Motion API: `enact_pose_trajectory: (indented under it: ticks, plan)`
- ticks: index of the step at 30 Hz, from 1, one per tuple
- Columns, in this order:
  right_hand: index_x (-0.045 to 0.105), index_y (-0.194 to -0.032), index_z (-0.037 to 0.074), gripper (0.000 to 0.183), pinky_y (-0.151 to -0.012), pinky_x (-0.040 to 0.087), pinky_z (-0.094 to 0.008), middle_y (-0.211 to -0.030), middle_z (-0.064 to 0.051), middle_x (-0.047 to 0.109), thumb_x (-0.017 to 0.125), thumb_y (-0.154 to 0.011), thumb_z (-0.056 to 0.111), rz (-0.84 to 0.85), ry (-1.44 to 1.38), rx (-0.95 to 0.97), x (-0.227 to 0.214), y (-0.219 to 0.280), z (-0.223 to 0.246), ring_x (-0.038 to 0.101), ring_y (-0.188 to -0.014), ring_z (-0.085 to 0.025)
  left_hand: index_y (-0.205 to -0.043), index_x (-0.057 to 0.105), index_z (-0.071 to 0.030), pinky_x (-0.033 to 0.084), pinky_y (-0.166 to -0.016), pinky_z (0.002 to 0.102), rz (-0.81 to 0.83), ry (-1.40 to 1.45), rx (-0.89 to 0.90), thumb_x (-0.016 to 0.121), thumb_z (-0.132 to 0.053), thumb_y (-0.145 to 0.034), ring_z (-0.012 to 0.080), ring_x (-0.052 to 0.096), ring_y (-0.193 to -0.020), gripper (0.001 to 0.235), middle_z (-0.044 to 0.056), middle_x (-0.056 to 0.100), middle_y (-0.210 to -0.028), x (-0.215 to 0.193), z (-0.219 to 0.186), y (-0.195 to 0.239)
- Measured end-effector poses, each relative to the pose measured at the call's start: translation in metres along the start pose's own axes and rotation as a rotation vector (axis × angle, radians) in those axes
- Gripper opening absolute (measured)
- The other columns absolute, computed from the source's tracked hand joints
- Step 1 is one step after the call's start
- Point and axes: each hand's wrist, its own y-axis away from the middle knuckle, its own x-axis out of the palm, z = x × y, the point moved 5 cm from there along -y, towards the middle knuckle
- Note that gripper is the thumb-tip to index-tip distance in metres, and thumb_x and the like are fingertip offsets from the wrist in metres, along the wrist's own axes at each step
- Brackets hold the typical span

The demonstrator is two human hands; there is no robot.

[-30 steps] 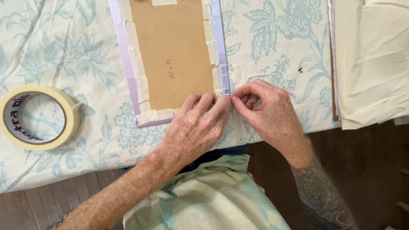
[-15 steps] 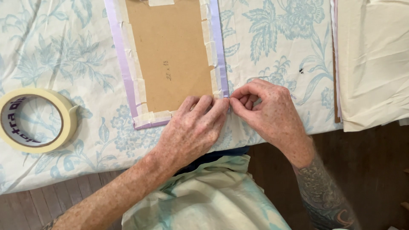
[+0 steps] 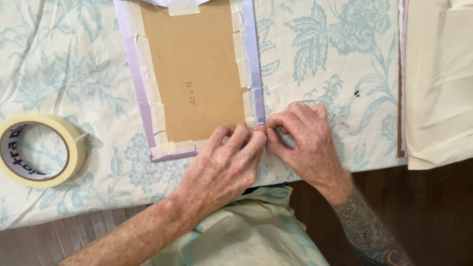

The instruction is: Securing fabric to a cardboard frame backing using small pieces of masking tape.

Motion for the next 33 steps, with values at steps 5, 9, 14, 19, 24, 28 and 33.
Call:
enact_pose_trajectory:
  ticks: [5,9,14,19,24,28,33]
  plan:
    - [0.058,-0.094,0.014,0.013,-0.083,0.034,-0.038,-0.087,0.000,0.057,0.071,-0.097,0.015,-0.002,0.028,-0.022,0.006,0.006,-0.010,0.054,-0.081,-0.018,-0.127,0.068,0.002,0.054,-0.080,0.031,0.042,-0.039,0.043,0.064,-0.014,-0.100,0.0194,0.058,-0.095,0.032,0.005,0.060,-0.109,0.007,0.000,0.001]
    - [0.071,-0.107,0.006,0.012,-0.077,0.044,-0.033,-0.089,-0.002,0.068,0.075,-0.096,0.003,0.042,-0.151,0.113,-0.022,-0.002,0.001,0.060,-0.071,-0.015,-0.125,0.066,0.007,0.056,-0.085,0.033,-0.064,0.139,-0.008,0.053,-0.005,-0.106,0.0213,0.063,-0.102,0.026,0.007,0.060,-0.107,0.002,0.007,0.003]
    - [0.071,-0.102,0.007,0.010,-0.072,0.049,-0.032,-0.087,-0.003,0.068,0.076,-0.094,0.004,0.085,-0.137,0.117,-0.026,-0.009,0.010,0.063,-0.075,-0.016,-0.121,0.069,0.004,0.056,-0.082,0.031,-0.085,0.087,0.000,0.057,-0.009,-0.106,0.0208,0.063,-0.100,0.024,0.007,0.062,-0.107,-0.002,0.006,0.003]
    - [0.072,-0.094,0.008,0.006,-0.067,0.051,-0.029,-0.080,-0.002,0.067,0.072,-0.094,0.001,0.095,-0.131,0.161,-0.025,-0.017,0.019,0.063,-0.069,-0.013,-0.116,0.072,0.001,0.053,-0.080,0.031,-0.096,0.059,-0.012,0.054,-0.010,-0.103,0.0206,0.060,-0.099,0.024,0.007,0.061,-0.114,0.001,0.006,0.005]
    - [0.063,-0.088,0.014,0.014,-0.072,0.044,-0.033,-0.076,0.004,0.056,0.072,-0.096,0.008,0.117,-0.028,0.193,-0.013,-0.012,0.012,0.053,-0.066,-0.013,-0.105,0.071,0.000,0.047,-0.071,0.030,-0.154,0.088,-0.038,0.053,-0.002,-0.100,0.0198,0.054,-0.089,0.019,0.006,0.057,-0.103,-0.001,0.006,0.004]
    - [0.059,-0.086,0.016,0.015,-0.071,0.041,-0.034,-0.075,0.005,0.052,0.069,-0.094,0.010,0.160,-0.012,0.205,-0.006,-0.008,0.006,0.046,-0.062,-0.014,-0.100,0.070,-0.002,0.045,-0.069,0.032,-0.134,0.127,-0.036,0.054,-0.003,-0.098,0.0211,0.052,-0.087,0.017,0.006,0.056,-0.103,0.003,0.007,0.005]
    - [0.058,-0.091,0.015,0.014,-0.073,0.036,-0.035,-0.077,0.003,0.047,0.070,-0.096,0.008,0.143,-0.019,0.074,-0.002,-0.004,0.001,0.045,-0.066,-0.016,-0.095,0.069,-0.005,0.045,-0.073,0.032,-0.094,0.123,-0.023,0.056,-0.004,-0.098,0.0212,0.052,-0.087,0.014,0.005,0.053,-0.098,0.004,0.008,0.001]
